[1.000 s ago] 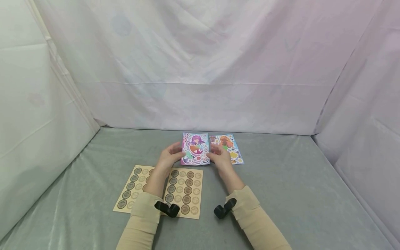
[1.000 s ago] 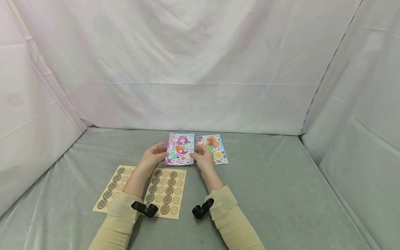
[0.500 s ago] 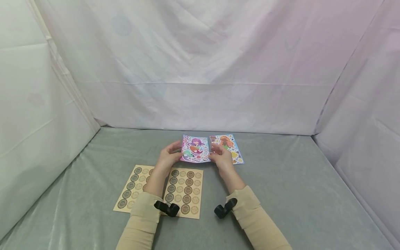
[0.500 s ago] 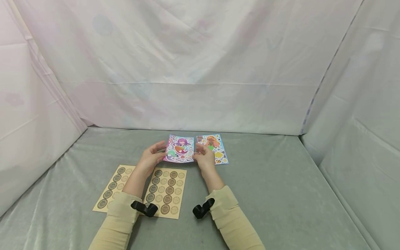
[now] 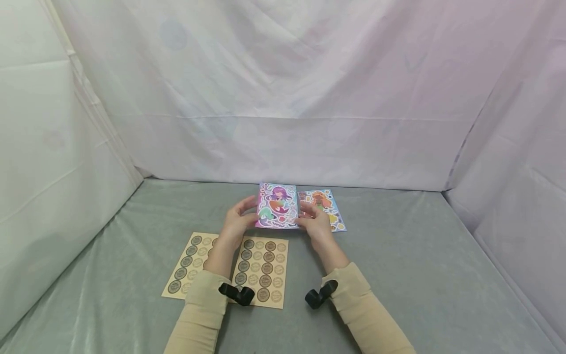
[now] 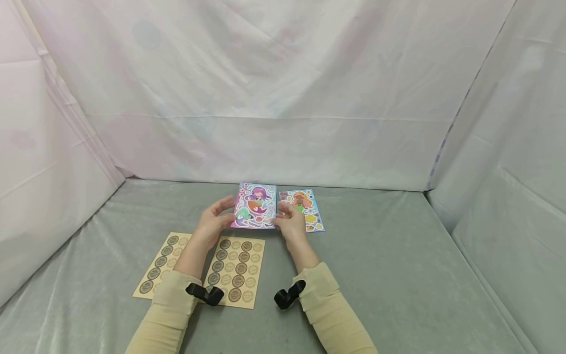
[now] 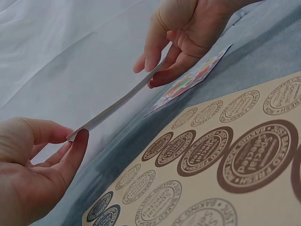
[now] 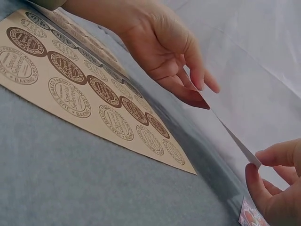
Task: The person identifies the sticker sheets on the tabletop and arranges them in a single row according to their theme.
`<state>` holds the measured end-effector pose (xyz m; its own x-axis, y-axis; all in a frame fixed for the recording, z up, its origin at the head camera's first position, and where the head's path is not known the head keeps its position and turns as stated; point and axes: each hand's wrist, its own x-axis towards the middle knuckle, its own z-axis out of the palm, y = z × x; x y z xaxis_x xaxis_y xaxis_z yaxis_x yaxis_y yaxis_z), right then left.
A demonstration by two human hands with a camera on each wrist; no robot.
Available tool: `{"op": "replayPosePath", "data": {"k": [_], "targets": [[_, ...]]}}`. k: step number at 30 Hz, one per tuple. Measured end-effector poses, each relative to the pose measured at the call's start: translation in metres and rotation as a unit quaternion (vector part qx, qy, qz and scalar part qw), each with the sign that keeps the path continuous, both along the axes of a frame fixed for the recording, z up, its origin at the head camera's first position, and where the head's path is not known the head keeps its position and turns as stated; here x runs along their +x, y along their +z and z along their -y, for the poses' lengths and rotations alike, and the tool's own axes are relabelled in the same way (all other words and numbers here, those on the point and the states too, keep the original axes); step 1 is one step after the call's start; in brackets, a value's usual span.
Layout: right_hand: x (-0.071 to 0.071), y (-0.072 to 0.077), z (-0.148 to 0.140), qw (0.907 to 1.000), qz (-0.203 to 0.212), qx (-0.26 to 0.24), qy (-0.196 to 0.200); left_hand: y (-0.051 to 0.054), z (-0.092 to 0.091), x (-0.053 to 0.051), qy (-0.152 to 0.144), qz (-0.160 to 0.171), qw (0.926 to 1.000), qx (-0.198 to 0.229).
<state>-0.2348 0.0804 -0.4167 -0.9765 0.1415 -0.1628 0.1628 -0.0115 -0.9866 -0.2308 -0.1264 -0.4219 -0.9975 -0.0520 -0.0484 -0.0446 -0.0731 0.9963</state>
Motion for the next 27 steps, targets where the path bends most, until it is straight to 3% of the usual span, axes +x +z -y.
{"op": "replayPosePath", "data": {"k": [8,14,27], "targets": [[0.0,0.003,-0.003,0.9998,-0.016,0.009,0.011,0.007,-0.001,0.001,-0.018,-0.015,0.9994,0.024],[-0.002,0.008,-0.008,0.9988,-0.038,-0.016,0.024,0.018,-0.002,0.006,-0.035,-0.013,0.9989,0.029],[0.003,0.022,-0.016,0.9951,-0.06,-0.028,0.074,0.028,-0.004,0.006,-0.046,-0.031,0.9977,0.039]]}}
